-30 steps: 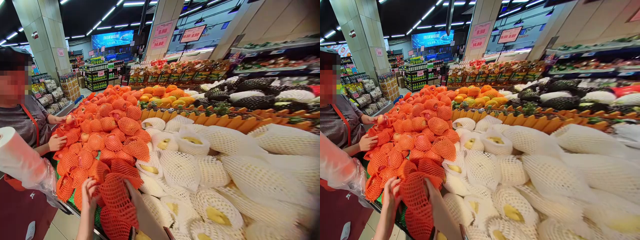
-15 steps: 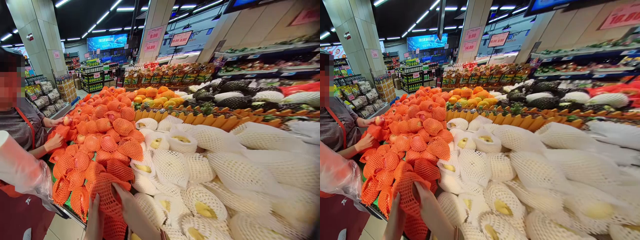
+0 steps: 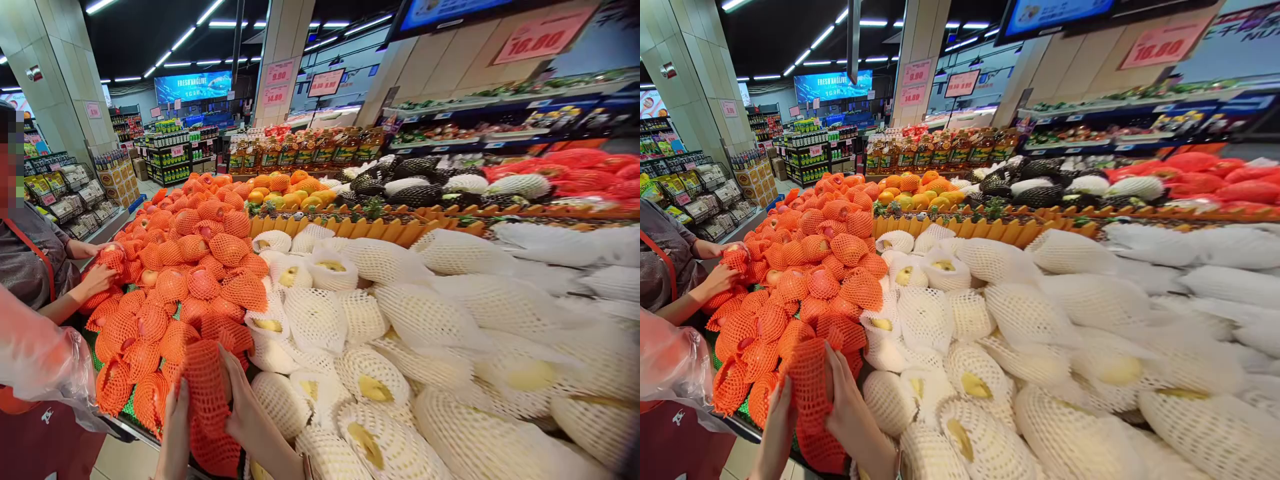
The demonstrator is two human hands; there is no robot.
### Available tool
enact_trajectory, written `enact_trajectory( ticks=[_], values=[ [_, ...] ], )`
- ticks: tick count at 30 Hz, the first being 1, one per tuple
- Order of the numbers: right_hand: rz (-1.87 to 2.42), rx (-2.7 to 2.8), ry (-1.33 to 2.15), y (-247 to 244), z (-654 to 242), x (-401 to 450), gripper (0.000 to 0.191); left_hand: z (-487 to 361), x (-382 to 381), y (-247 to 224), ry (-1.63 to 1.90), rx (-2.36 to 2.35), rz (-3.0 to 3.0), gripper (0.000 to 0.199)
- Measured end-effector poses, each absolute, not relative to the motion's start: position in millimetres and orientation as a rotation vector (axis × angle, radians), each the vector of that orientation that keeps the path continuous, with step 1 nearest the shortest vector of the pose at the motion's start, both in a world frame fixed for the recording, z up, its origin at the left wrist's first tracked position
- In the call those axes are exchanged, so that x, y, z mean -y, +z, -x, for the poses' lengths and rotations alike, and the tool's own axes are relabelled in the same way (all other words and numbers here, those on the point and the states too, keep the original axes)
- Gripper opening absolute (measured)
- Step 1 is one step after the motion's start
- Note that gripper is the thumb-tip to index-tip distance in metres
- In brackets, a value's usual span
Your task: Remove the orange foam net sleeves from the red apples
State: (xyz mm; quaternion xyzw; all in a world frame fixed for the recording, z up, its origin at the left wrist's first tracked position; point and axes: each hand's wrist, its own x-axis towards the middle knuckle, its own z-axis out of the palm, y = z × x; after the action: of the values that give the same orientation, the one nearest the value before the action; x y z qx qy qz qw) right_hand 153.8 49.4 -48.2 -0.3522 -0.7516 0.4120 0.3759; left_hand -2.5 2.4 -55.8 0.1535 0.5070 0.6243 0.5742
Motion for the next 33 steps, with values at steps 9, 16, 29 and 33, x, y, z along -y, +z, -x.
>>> enact_trajectory(
  ticks=[9,16,29,33],
  values=[
    [1.043,1.715,1.136,-46,-173,-33,0.099,8,2,-14,1.437,-1.285,-0.833,0.094],
    [0.951,1.893,0.940,-43,-188,-11,0.046,-10,18,-32,1.193,-0.913,-0.784,0.097],
    [0.740,1.964,1.120,-10,-200,-36,0.006,-21,21,-37,0.935,-0.883,-0.893,0.067],
    [0.783,1.697,1.191,-11,-179,-53,0.022,-38,27,-64,1.042,-0.973,-0.603,0.073]
  ],
)
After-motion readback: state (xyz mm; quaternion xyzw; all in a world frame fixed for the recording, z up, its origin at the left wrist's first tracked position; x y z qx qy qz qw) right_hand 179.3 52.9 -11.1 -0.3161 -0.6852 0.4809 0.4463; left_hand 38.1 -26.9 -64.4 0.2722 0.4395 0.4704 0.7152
